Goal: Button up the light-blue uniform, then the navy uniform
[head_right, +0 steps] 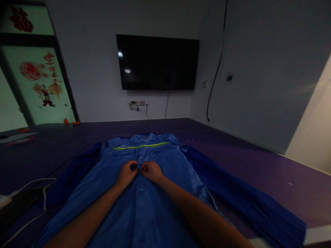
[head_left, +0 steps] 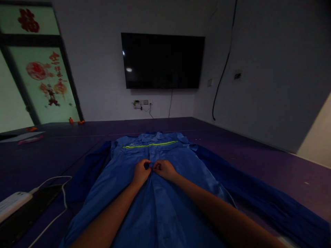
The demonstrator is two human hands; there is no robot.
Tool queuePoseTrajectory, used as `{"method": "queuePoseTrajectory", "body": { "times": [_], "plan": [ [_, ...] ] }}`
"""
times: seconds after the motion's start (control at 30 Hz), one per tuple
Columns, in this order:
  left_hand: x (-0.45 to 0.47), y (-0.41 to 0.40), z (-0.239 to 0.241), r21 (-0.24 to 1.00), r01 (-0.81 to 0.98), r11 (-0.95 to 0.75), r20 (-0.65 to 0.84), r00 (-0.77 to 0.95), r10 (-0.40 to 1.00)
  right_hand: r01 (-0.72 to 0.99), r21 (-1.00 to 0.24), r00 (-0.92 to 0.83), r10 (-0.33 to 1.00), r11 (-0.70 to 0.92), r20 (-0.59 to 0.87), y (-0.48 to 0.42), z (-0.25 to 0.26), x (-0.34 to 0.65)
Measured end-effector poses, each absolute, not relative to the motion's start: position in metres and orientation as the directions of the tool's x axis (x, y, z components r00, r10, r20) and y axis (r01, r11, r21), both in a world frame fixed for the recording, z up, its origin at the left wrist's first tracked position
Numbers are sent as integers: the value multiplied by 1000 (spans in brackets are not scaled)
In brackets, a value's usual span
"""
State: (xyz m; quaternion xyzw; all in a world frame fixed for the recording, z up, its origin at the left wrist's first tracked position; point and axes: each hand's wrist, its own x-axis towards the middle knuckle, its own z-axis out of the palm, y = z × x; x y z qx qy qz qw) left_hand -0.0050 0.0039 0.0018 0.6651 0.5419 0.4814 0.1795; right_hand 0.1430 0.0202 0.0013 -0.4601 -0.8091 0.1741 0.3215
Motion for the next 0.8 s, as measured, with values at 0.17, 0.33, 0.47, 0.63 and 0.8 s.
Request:
{"method": "queuePoseTrajectory", "body": {
  "times": [0.17,0.33,0.47,0.63,0.8],
  "plan": [
    [-6,7,-2,755,555,-349,452,-54,891,641,-574,-359,860,509,363,19,1,143],
    [-7,7,-2,749,561,-352,455,-49,889,632,-582,-333,857,512,392,21,0,142],
    [-7,7,-2,758,546,-358,454,-46,890,628,-591,-319,860,506,398,22,-1,142],
    [-7,8,-3,752,550,-362,458,-41,888,633,-600,-304,870,489,389,22,-1,142],
    [-7,9,-4,753,550,-361,455,-38,890,643,-595,-300,874,481,383,22,0,141]
  ]
}}
